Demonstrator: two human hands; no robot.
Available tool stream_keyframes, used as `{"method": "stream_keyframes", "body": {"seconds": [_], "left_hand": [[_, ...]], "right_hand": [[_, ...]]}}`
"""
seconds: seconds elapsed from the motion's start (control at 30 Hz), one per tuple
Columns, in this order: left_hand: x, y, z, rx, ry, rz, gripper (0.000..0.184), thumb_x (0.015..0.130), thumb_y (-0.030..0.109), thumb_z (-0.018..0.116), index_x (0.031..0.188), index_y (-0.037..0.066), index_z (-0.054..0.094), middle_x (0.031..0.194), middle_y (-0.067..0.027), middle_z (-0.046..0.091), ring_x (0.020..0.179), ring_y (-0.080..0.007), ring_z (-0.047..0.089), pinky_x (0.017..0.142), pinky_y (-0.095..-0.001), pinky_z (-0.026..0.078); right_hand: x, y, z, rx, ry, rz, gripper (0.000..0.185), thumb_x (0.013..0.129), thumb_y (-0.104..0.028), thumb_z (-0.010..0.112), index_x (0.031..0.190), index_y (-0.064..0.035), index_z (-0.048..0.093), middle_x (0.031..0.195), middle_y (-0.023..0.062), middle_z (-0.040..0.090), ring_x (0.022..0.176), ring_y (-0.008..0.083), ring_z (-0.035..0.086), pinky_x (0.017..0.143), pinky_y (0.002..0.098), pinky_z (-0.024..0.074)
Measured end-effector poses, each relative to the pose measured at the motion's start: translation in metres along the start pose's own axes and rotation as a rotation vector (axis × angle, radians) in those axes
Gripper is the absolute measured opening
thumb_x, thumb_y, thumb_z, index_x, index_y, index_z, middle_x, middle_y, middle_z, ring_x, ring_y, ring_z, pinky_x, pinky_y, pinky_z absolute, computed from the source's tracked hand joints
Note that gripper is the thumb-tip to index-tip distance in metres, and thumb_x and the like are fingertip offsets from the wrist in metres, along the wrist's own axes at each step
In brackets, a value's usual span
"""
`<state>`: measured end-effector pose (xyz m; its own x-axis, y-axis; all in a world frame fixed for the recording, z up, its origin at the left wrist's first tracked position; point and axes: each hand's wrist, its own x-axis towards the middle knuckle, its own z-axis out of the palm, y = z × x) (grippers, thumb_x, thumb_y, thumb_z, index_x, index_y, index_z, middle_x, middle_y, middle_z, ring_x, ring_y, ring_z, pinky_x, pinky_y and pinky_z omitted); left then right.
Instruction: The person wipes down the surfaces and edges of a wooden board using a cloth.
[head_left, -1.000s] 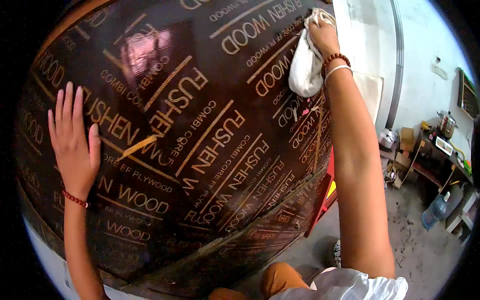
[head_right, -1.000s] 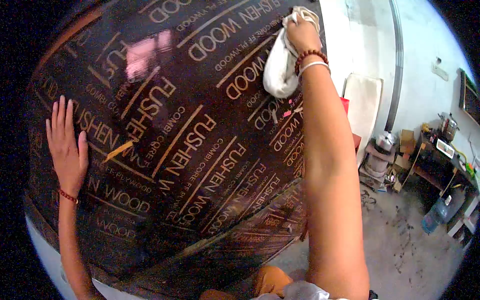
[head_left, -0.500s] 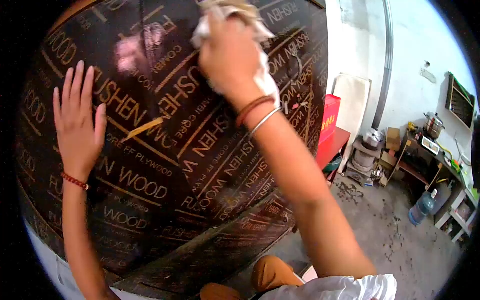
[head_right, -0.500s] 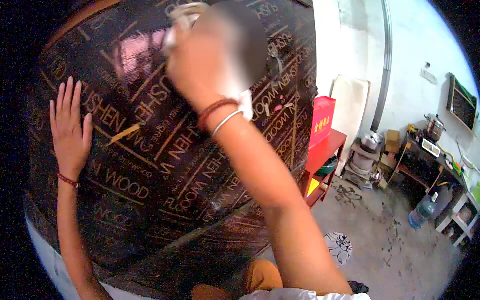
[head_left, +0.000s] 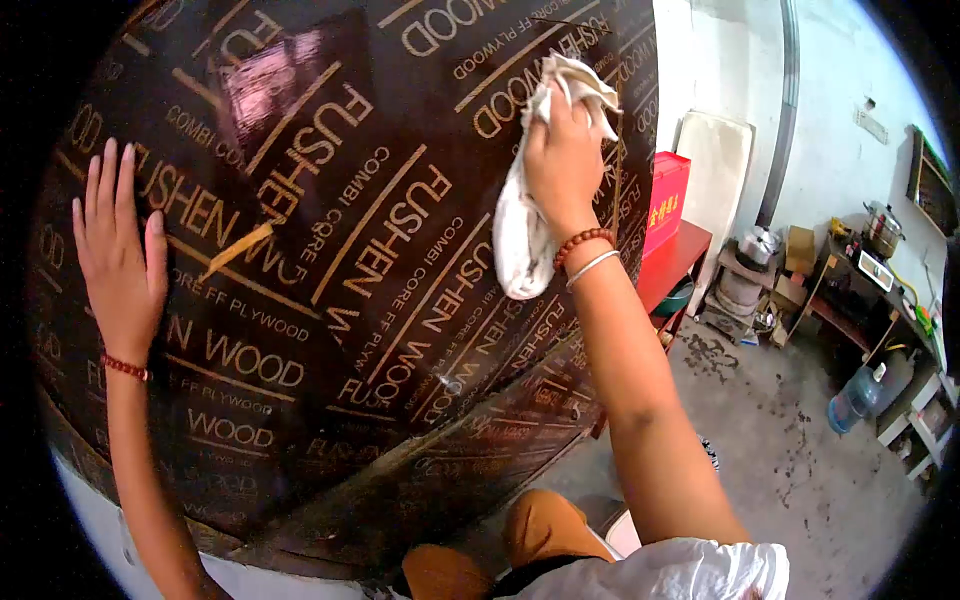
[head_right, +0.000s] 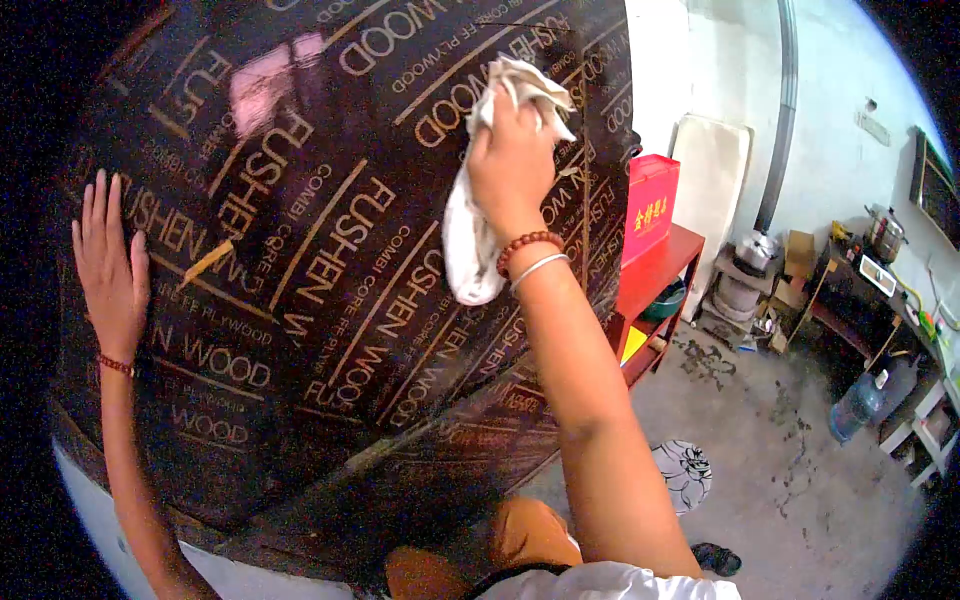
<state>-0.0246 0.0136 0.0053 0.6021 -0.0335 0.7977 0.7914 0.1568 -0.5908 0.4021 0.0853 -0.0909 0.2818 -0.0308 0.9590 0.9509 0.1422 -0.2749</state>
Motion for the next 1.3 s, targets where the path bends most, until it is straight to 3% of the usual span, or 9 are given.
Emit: {"method": "stream_keyframes", "body": {"seconds": [0.1,0.2,0.27,0.43,0.63,0.77,0.93,1.1,1.3], "left_hand": [[-0.001,0.0,0.0,-0.001,-0.01,-0.023,0.05,0.099,0.026,0.039,0.147,0.015,0.033,0.154,-0.0051,0.031,0.143,-0.0235,0.026,0.117,-0.0448,0.017],[-0.003,0.0,0.004,-0.003,0.011,-0.029,0.051,0.098,0.025,0.04,0.148,0.016,0.033,0.153,-0.005,0.031,0.143,-0.0234,0.026,0.117,-0.0451,0.016],[-0.003,0.002,0.003,0.021,-0.023,-0.05,0.051,0.098,0.026,0.041,0.148,0.016,0.033,0.153,-0.005,0.031,0.143,-0.0234,0.026,0.117,-0.0449,0.016],[-0.002,-0.002,0.003,0.004,-0.011,-0.012,0.053,0.099,0.022,0.041,0.149,0.014,0.029,0.156,-0.005,0.026,0.144,-0.0228,0.022,0.118,-0.043,0.015],[-0.002,-0.008,0.006,0.011,0.035,0.071,0.05,0.101,0.025,0.036,0.149,0.013,0.029,0.155,-0.0061,0.027,0.144,-0.0256,0.022,0.117,-0.0442,0.016],[0.001,-0.005,0.007,-0.018,0.059,0.068,0.049,0.102,0.03,0.034,0.149,0.016,0.031,0.154,-0.0036,0.03,0.143,-0.0225,0.025,0.117,-0.0429,0.017],[-0.002,-0.008,0.009,-0.043,0.056,0.065,0.048,0.102,0.029,0.034,0.149,0.016,0.032,0.154,-0.0035,0.03,0.143,-0.0227,0.025,0.117,-0.0429,0.018],[-0.002,-0.001,0.006,-0.021,0.028,-0.005,0.05,0.098,0.023,0.043,0.147,0.016,0.034,0.153,-0.0056,0.033,0.142,-0.0244,0.029,0.115,-0.0444,0.021],[-0.002,0.011,0.002,-0.011,0.061,-0.07,0.051,0.098,0.028,0.043,0.147,0.017,0.033,0.153,-0.004,0.032,0.142,-0.0225,0.029,0.115,-0.0445,0.021]], "right_hand": [[-0.007,-0.01,-0.009,-0.069,0.154,-0.115,0.041,0.088,-0.017,0.054,0.129,-0.0115,0.054,0.106,0.015,0.062,0.097,0.0355,0.059,0.084,0.0462,0.0477],[-0.017,-0.038,0.002,0.157,-0.106,0.04,0.05,0.083,-0.014,0.059,0.132,-0.0089,0.051,0.095,0.0148,0.062,0.088,0.0335,0.059,0.082,0.0445,0.0481],[-0.03,-0.092,-0.02,0.011,-0.091,-0.119,0.055,0.079,-0.011,0.06,0.133,-0.0091,0.05,0.098,0.0165,0.06,0.091,0.0365,0.055,0.083,0.0481,0.0455],[-0.071,-0.16,-0.033,0.316,-0.028,-0.299,0.031,0.076,-0.014,0.059,0.106,-0.0087,0.065,0.099,0.0128,0.059,0.089,0.0346,0.053,0.072,0.0458,0.0452],[-0.079,-0.106,-0.018,0.343,0.038,-0.352,0.027,0.075,-0.016,0.058,0.1,-0.0089,0.066,0.101,0.0111,0.059,0.089,0.0332,0.053,0.073,0.0453,0.0452],[-0.074,-0.017,-0.007,0.137,-0.018,-0.184,0.059,0.069,-0.007,0.061,0.128,-0.0081,0.055,0.109,0.0164,0.059,0.103,0.0367,0.054,0.084,0.0469,0.0437],[-0.063,0.069,0.002,-0.134,-0.091,0.013,0.059,0.08,-0.016,0.061,0.138,-0.014,0.045,0.106,0.0178,0.057,0.105,0.0399,0.053,0.087,0.0456,0.0473],[-0.059,0.058,-0.002,-0.066,-0.194,0.327,0.054,0.087,-0.02,0.054,0.139,-0.0113,0.044,0.103,0.02,0.057,0.1,0.0426,0.054,0.082,0.0489,0.0468],[-0.108,-0.054,-0.022,0.062,-0.105,-0.075,0.067,0.078,-0.008,0.059,0.143,-0.0101,0.042,0.107,0.0213,0.055,0.099,0.0386,0.053,0.086,0.0444,0.044]]}}
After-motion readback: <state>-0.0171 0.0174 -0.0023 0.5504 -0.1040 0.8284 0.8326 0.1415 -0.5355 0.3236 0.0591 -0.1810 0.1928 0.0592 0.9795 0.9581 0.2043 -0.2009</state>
